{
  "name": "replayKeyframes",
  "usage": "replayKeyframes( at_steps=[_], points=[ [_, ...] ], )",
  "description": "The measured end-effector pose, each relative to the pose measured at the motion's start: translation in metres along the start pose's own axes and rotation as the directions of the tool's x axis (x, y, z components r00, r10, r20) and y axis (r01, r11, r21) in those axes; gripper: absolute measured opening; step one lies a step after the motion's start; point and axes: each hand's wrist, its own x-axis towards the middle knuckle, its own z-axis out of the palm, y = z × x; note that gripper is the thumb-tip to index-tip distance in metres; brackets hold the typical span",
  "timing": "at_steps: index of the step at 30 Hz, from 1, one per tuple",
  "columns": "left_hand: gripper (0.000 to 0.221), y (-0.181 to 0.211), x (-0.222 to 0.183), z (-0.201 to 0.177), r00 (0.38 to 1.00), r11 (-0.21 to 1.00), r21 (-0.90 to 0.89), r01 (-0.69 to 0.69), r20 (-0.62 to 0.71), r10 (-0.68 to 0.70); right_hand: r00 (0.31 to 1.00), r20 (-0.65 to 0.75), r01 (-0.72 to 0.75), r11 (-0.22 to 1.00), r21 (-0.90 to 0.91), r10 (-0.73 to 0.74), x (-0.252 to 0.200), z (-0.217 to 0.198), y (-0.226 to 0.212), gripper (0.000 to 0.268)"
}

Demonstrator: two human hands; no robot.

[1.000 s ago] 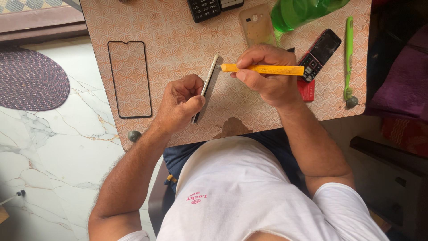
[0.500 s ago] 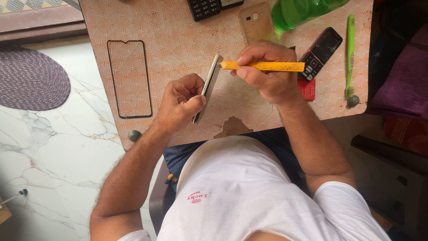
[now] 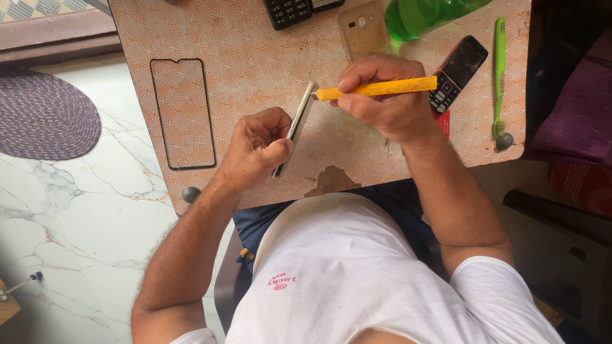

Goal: The person pries open the back casing and frame of a mobile phone using a utility knife and a wooden stick, separating the internal components by hand.

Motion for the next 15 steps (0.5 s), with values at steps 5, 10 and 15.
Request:
replayKeyframes(
  at_steps=[5,10,15],
  points=[
    [0.006,0.004,-0.001,0.001,1.0,0.997,0.073,0.005,0.023,-0.007,0.995,0.086,0.058,0.989,-0.134,-0.047,-0.002,-0.007,-0.003,0.021],
    [0.006,0.01,-0.001,0.002,0.999,0.993,0.114,0.044,0.016,-0.046,0.978,0.16,0.163,0.966,-0.201,-0.132,0.0,-0.015,-0.002,0.024],
    [0.007,0.01,0.0,0.004,0.998,0.992,0.109,0.06,0.016,-0.062,0.994,0.105,0.037,0.99,-0.133,-0.024,0.0,-0.016,-0.002,0.024]
  ],
)
